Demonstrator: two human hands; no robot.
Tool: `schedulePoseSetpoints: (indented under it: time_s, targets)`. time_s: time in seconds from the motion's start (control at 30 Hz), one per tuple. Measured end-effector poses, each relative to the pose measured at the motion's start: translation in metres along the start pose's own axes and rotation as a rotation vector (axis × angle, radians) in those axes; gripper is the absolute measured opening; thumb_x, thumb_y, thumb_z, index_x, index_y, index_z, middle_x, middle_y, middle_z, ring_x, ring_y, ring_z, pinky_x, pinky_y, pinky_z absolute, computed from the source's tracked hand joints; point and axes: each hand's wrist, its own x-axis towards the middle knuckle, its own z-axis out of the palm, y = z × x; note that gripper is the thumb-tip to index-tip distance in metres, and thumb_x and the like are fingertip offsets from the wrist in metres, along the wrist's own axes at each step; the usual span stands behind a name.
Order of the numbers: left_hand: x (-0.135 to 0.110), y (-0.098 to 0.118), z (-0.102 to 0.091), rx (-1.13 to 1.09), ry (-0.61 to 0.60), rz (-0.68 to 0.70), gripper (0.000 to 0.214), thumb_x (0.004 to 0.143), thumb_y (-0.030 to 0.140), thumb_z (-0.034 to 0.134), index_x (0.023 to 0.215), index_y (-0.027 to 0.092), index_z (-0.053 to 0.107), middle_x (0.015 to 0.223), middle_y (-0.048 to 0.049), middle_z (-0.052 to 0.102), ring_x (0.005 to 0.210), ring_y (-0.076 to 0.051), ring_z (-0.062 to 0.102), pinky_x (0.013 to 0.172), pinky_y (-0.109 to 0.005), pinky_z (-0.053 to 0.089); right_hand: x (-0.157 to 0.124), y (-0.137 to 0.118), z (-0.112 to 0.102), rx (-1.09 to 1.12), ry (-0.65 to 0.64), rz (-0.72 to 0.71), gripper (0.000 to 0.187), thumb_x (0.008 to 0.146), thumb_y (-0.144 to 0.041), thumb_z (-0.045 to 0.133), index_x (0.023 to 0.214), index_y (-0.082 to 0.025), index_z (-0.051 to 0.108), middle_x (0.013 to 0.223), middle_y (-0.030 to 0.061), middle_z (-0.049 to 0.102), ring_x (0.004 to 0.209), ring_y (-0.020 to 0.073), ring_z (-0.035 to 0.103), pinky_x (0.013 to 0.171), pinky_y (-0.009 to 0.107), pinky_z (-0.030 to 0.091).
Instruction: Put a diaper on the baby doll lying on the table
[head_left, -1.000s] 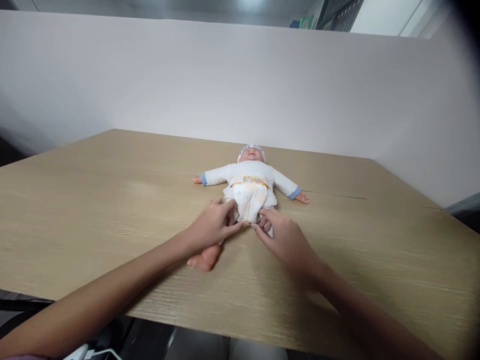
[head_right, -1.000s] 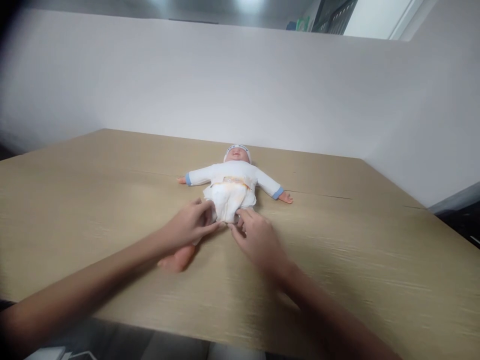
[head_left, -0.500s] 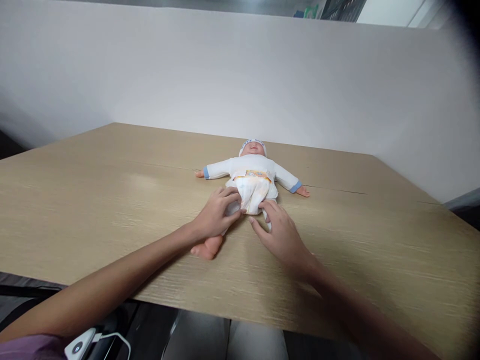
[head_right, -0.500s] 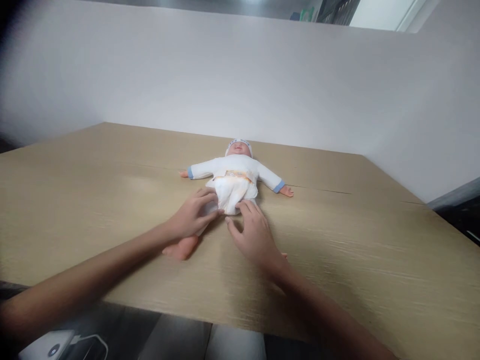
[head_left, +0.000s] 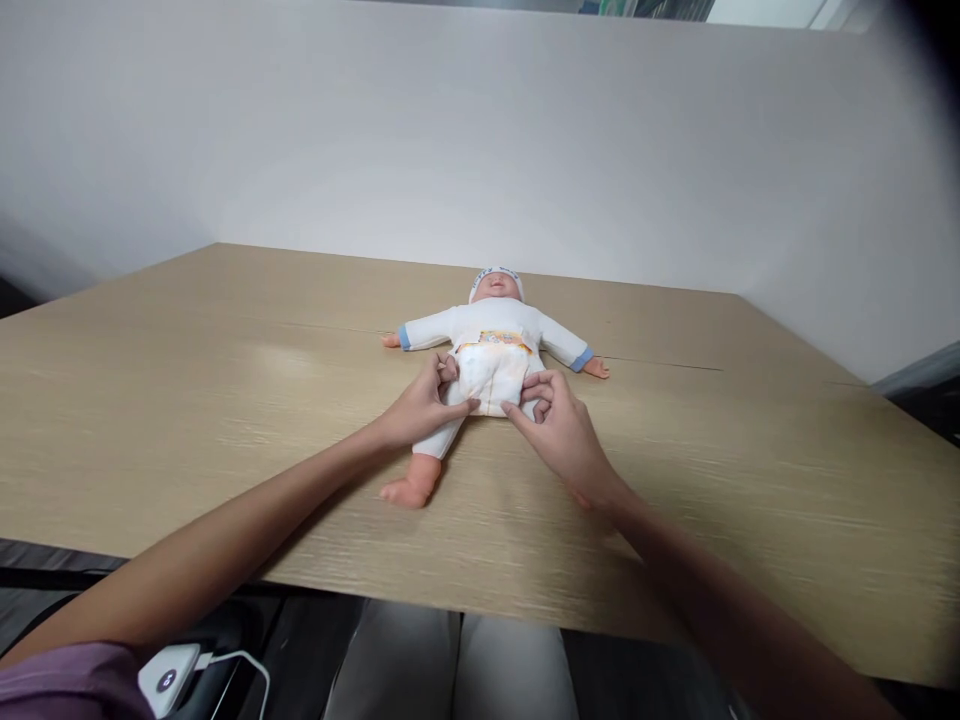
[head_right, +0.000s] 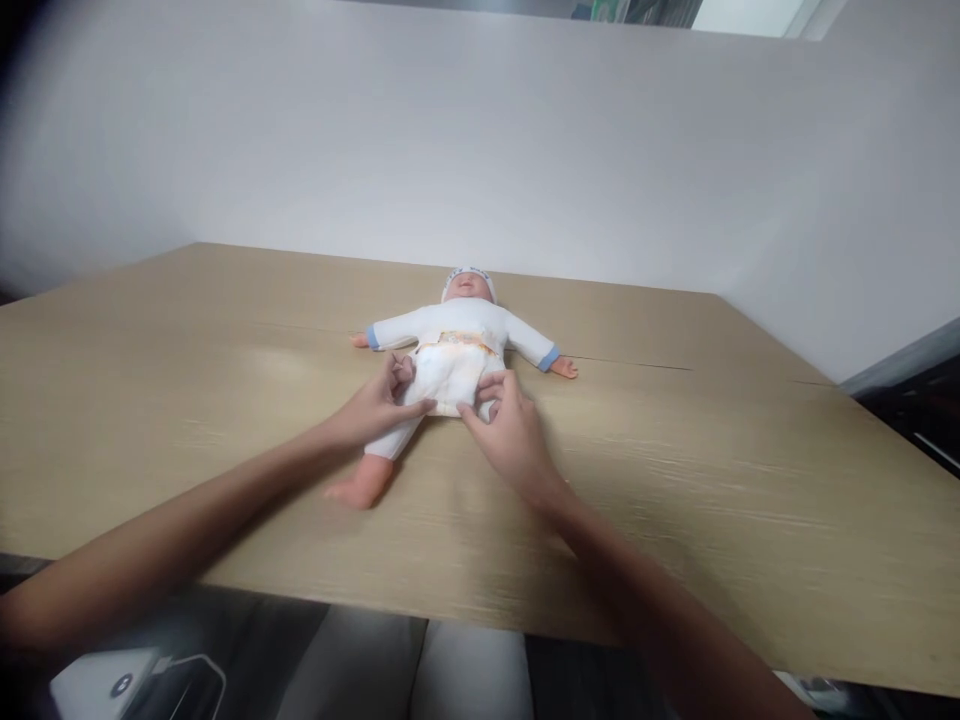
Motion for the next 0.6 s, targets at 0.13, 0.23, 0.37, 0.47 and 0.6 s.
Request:
schedulePoseSetpoints:
  time_s: [0.13, 0.23, 0.37, 0.47, 0.6]
  targets:
    - [-0.002, -0.001, 0.000, -0.020, 0.071, -0.105, 0.045, 0.076, 0.035, 0.083, 0.102, 0.023, 0.048, 0.092, 0.0012, 0.061, 0.083, -0.017, 0.059, 0.076, -0.031, 0.046, 0.002, -0.002, -0.013, -0.087, -0.026, 0.009, 0.026, 0.085, -0.046, 0.075, 0.097, -0.025, 0.065, 0.096, 0.0036, 0.081, 0.083, 0.0238, 0.072, 0.075, 0.035, 0.049]
    - [-0.004, 0.002, -0.002, 0.080, 0.075, -0.127, 0.039, 0.076, 0.041, 0.084, 0.100, 0.020, 0.063, 0.094, -0.0024, 0.069, 0.084, -0.020, 0.063, 0.075, -0.033, 0.047, 0.002, -0.003, -0.018, -0.112, -0.067, -0.007, 0.020, 0.090, -0.046, 0.071, 0.091, -0.027, 0.073, 0.098, 0.0029, 0.082, 0.092, 0.0264, 0.074, 0.081, 0.038, 0.051]
    - [-0.004, 0.011, -0.008, 0.100, -0.092, -0.167, 0.035, 0.083, 0.051, 0.079, 0.099, 0.020, 0.075, 0.097, -0.0054, 0.075, 0.088, -0.025, 0.067, 0.077, -0.037, 0.050, 0.003, -0.001, -0.014, -0.128, -0.087, -0.009, 0.024, 0.091, -0.050, 0.068, 0.092, -0.027, 0.078, 0.098, 0.0041, 0.081, 0.099, 0.0299, 0.070, 0.089, 0.044, 0.051]
    - [-0.003, 0.018, -0.013, -0.129, -0.182, -0.243, 0.038, 0.086, 0.051, 0.077, 0.112, 0.023, 0.076, 0.111, -0.0088, 0.077, 0.105, -0.031, 0.070, 0.086, -0.044, 0.055, 0.007, 0.007, -0.010, 0.090, -0.136, 0.075, 0.031, 0.087, -0.053, 0.071, 0.093, -0.023, 0.076, 0.100, 0.0056, 0.080, 0.097, 0.0276, 0.069, 0.087, 0.041, 0.053]
    - [-0.001, 0.019, -0.018, -0.376, -0.151, -0.392, 0.042, 0.083, 0.048, 0.082, 0.116, 0.022, 0.074, 0.119, -0.0123, 0.076, 0.111, -0.032, 0.071, 0.093, -0.048, 0.057, 0.014, 0.019, -0.010, 0.387, -0.215, 0.228, 0.039, 0.082, -0.057, 0.076, 0.098, -0.021, 0.074, 0.107, 0.0063, 0.079, 0.094, 0.0234, 0.071, 0.078, 0.033, 0.055]
